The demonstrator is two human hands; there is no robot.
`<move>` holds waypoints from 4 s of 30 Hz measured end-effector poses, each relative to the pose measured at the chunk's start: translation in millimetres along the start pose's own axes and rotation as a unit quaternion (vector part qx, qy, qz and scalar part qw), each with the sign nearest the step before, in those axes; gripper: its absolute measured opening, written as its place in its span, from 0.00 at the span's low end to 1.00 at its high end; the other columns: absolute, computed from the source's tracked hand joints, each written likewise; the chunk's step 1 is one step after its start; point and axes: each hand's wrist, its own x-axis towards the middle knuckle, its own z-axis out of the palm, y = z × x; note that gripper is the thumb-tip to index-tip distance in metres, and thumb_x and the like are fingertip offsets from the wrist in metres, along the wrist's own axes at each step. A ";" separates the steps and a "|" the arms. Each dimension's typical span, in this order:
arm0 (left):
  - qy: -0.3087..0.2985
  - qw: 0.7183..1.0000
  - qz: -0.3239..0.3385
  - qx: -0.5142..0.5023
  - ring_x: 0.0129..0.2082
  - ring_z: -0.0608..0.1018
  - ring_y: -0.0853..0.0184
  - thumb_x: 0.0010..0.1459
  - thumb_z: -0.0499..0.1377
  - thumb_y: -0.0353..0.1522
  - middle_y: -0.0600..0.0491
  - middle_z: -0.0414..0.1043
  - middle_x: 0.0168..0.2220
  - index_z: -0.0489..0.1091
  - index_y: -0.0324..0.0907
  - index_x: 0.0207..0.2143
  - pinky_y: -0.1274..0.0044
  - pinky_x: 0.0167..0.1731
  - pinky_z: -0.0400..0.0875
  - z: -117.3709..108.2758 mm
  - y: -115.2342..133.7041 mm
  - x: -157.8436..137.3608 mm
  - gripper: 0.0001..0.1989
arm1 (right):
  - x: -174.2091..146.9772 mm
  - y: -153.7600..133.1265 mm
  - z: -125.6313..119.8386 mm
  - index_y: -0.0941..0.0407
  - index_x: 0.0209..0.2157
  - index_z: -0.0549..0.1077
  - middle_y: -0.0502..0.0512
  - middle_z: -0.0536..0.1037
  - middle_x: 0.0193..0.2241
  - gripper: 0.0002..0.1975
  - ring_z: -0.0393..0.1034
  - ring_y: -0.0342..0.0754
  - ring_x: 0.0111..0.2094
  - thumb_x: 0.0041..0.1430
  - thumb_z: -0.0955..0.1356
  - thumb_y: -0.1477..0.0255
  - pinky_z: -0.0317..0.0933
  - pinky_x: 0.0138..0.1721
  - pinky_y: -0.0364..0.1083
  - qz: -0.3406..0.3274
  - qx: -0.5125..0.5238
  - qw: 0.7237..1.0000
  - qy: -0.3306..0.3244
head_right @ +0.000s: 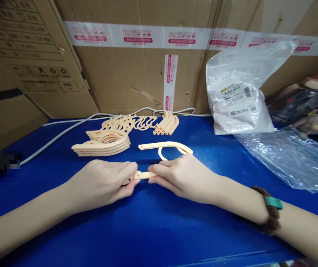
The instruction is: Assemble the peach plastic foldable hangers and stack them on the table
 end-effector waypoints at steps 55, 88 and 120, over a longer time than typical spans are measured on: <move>-0.080 0.989 0.090 -0.085 0.18 0.67 0.67 0.64 0.43 0.31 0.55 0.66 0.24 0.59 0.43 0.30 0.74 0.17 0.54 -6.4 -0.3 -0.5 0.10 | -4.6 4.5 -4.0 0.56 0.45 0.74 0.51 0.77 0.27 0.14 0.68 0.42 0.25 0.66 0.61 0.66 0.51 0.26 0.43 -0.068 0.030 0.997 0.000; -0.047 0.994 -0.019 -0.092 0.17 0.69 0.70 0.67 0.41 0.35 0.59 0.65 0.19 0.57 0.43 0.29 0.77 0.17 0.49 -1.1 -6.4 0.0 0.14 | 1.4 31.0 -26.1 0.55 0.33 0.70 0.59 0.74 0.42 0.10 0.69 0.53 0.42 0.64 0.63 0.64 0.63 0.42 0.51 0.095 -0.022 0.976 0.193; -0.095 0.974 0.085 -0.187 0.36 0.67 0.61 0.51 0.51 0.25 0.50 0.68 0.37 0.60 0.41 0.32 0.69 0.35 0.62 -13.3 3.5 9.6 0.05 | 1.8 34.5 -14.4 0.55 0.36 0.64 0.48 0.72 0.26 0.04 0.64 0.41 0.24 0.64 0.63 0.69 0.53 0.28 0.40 0.148 0.023 0.987 0.065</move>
